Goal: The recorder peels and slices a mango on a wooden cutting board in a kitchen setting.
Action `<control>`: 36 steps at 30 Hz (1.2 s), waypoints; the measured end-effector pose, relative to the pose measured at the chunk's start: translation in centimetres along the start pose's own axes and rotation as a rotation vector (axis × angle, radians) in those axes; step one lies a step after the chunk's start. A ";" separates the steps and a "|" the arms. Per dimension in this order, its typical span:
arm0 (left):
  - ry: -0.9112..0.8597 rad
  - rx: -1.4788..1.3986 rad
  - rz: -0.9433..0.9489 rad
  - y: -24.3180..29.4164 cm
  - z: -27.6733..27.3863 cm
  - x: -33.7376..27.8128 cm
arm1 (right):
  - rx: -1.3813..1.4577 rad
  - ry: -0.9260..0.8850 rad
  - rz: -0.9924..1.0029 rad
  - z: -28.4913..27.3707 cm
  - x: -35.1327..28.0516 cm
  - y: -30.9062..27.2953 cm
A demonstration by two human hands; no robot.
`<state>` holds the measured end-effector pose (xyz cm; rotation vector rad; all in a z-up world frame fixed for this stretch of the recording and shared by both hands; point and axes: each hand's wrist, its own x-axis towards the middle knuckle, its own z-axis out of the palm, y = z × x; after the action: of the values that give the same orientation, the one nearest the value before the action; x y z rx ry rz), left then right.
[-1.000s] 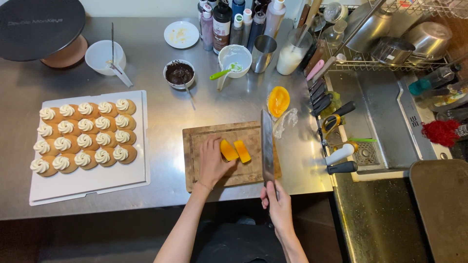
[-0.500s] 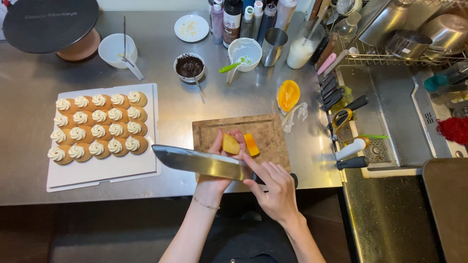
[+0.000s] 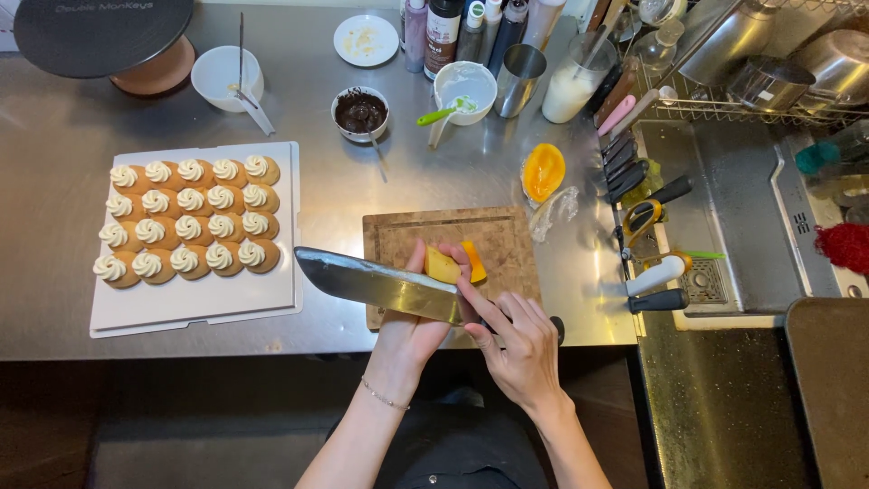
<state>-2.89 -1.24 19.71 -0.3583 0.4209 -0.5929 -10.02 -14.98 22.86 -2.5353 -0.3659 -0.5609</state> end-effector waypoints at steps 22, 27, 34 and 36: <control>-0.108 0.370 0.100 -3.1 3.3 -1.7 | 0.207 -0.041 0.085 -2.2 0.6 -0.8; -0.121 0.446 0.134 -3.3 3.5 -1.9 | 0.246 -0.053 0.122 -2.9 1.0 -1.1; -0.192 0.549 0.197 -3.5 4.1 -2.0 | 0.368 -0.103 0.184 -3.3 1.3 -1.6; -0.192 0.605 0.235 -3.5 4.3 -2.1 | 0.406 -0.119 0.197 -3.4 1.4 -1.6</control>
<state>-4.04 -1.84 25.47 0.2111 0.0826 -0.4251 -10.42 -15.23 26.83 -2.1826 -0.2392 -0.2324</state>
